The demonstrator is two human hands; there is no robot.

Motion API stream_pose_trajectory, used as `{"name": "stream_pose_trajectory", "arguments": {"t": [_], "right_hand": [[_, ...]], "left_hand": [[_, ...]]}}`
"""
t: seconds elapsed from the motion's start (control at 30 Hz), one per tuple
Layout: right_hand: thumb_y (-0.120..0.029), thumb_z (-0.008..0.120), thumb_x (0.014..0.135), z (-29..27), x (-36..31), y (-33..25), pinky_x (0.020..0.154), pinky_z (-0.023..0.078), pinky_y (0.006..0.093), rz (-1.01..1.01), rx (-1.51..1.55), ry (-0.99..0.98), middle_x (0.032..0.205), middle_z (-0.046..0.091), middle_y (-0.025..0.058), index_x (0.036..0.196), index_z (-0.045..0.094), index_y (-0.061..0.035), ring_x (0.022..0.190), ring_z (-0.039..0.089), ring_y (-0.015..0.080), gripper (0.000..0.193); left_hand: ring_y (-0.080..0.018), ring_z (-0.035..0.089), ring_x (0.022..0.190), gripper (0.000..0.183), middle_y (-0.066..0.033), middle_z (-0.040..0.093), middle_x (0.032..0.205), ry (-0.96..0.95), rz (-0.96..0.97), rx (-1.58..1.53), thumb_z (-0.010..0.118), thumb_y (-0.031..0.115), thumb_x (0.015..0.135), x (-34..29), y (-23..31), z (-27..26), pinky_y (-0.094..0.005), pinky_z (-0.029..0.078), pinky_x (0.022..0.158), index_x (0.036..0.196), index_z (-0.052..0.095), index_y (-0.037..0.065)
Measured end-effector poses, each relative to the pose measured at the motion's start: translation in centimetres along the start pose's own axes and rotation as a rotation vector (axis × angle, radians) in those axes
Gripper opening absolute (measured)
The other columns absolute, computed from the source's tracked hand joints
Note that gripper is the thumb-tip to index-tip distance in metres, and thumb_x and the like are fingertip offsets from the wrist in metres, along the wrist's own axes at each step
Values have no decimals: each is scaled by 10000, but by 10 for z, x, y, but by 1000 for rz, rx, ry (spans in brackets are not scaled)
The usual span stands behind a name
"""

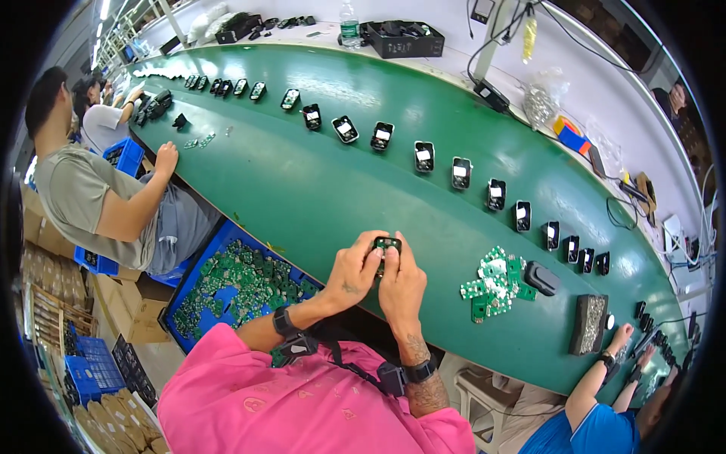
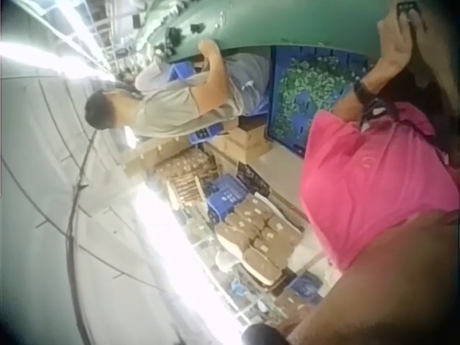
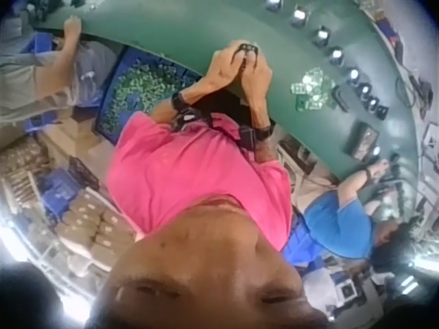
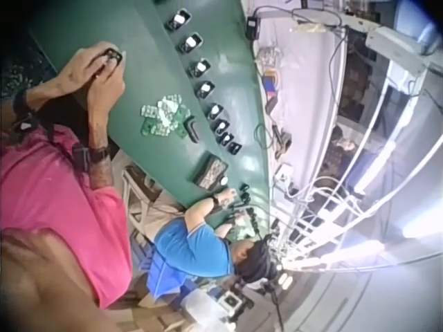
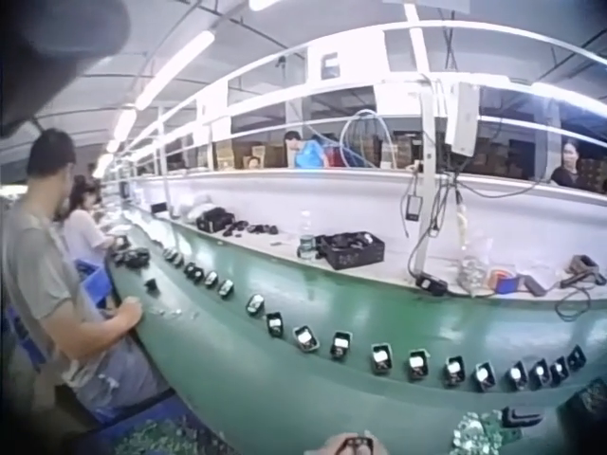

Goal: Assemble electronic circuit boards into black plastic housings at a factory workbench.

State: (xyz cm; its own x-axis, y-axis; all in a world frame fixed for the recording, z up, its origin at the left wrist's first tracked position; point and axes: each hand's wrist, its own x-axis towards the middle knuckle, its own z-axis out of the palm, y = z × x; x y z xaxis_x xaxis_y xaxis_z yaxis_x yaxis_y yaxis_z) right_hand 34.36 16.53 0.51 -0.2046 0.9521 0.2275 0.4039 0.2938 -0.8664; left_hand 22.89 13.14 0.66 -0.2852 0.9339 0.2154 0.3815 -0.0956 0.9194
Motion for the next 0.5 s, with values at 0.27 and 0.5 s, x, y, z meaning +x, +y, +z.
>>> {"name": "stream_pose_trajectory", "arguments": {"t": [0.27, 0.5], "right_hand": [[-167, 683, 900, 43, -16, 34, 654, 489, 438, -338, -304, -40, 772, 626, 133, 1154, 649, -28, 724, 626, 328, 291], [-187, 736, 848, 50, -6, 19, 651, 503, 414, -229, -330, -118, 830, 656, 83, 979, 659, -63, 749, 643, 301, 196]], "left_hand": [[-242, 679, 669, 303, -154, 684, 970, 433, -130, 167, 495, 188, 996, 171, -140, -176, -360, 557, 541, 1212, 612, 9], [-417, 674, 801, 249, -200, 707, 839, 767, -53, 679, 648, 266, 907, 306, -248, -309, -479, 521, 736, 888, 724, 30]]}}
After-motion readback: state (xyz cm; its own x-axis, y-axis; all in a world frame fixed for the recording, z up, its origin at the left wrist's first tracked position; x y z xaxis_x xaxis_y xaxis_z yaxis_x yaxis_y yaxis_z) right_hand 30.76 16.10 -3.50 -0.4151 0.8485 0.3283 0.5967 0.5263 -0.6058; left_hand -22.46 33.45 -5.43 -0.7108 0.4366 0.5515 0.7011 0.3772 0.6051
